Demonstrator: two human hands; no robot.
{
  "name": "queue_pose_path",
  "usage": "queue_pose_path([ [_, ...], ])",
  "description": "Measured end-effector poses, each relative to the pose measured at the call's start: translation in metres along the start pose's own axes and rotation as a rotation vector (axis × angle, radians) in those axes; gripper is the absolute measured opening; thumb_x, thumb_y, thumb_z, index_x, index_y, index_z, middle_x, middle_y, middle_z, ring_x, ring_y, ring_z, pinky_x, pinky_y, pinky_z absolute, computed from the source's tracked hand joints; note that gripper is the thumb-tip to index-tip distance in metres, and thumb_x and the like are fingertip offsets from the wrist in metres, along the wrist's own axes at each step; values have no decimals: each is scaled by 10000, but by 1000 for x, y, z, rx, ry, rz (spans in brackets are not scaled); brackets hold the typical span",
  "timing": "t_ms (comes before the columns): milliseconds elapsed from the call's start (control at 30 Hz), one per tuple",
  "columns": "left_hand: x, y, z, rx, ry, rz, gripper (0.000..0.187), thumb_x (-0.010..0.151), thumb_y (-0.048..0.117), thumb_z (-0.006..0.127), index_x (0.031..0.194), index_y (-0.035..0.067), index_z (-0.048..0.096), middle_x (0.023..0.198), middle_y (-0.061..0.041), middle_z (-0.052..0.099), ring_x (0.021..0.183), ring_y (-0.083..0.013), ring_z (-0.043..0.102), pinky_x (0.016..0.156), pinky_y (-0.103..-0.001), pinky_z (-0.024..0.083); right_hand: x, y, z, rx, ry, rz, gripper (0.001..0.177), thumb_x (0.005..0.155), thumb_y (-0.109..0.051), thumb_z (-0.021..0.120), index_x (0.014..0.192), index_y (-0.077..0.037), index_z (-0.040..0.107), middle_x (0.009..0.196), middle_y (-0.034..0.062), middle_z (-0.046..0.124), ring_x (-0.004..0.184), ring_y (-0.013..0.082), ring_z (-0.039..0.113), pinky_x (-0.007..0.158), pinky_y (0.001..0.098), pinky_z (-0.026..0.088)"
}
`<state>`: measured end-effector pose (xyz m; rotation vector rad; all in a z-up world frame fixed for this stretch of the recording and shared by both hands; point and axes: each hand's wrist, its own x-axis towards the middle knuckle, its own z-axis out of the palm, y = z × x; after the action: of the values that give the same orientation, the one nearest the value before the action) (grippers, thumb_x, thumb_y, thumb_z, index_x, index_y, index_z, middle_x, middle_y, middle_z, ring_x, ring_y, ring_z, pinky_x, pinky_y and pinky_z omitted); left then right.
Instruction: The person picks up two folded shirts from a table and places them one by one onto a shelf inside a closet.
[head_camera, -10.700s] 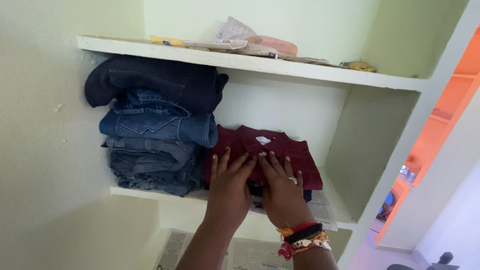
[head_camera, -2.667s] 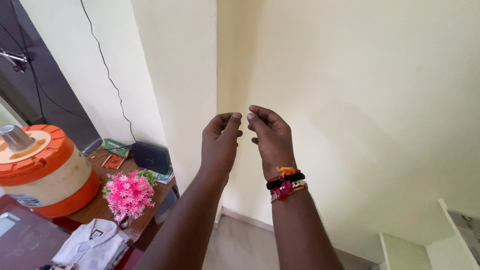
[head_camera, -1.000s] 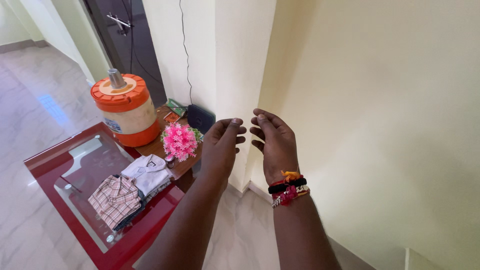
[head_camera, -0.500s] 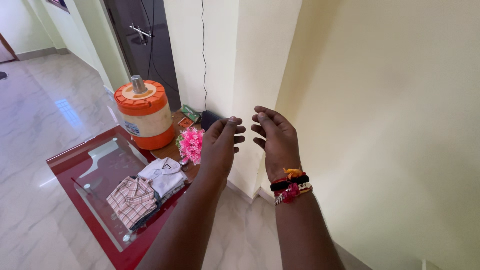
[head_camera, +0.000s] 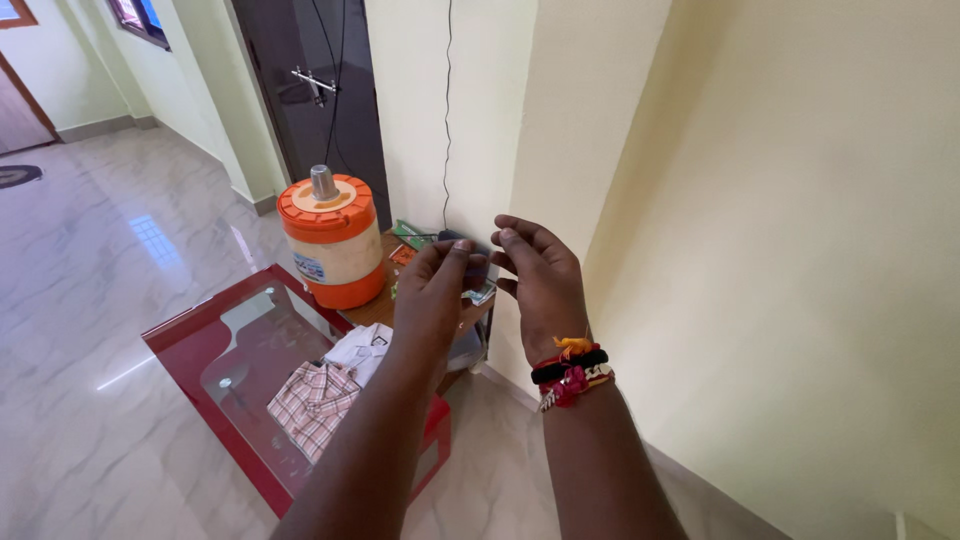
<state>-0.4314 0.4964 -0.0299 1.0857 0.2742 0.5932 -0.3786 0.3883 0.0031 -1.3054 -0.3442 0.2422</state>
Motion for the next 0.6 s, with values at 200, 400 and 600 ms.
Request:
queue_pose_path([
  [200,-7,24,-47,173,20,-29,274,983,293,591,1133,82,682,1024,-40,770,900,-115,712,710,-236,517,-10,14,46,0,-1,-14,263,959,-193,633,1178,-97,743,1032,17,724,900,106,651,762,294,535],
  [400,0,32,-85,96,-11,62,277,999,236,607,1156,25,694,1037,-86,765,901,-141,698,737,-260,536,-17,27,81,-6,7,1,254,965,-184,636,1176,-100,750,999,-9,730,856,74,641,734,252,514],
  [600,2,47,-112,99,11,-22,275,980,199,607,1168,11,675,1025,-91,765,919,-151,727,807,-283,593,-22,44,111,-5,-5,-6,238,976,-174,638,1160,-86,762,931,16,718,807,75,644,705,258,513],
])
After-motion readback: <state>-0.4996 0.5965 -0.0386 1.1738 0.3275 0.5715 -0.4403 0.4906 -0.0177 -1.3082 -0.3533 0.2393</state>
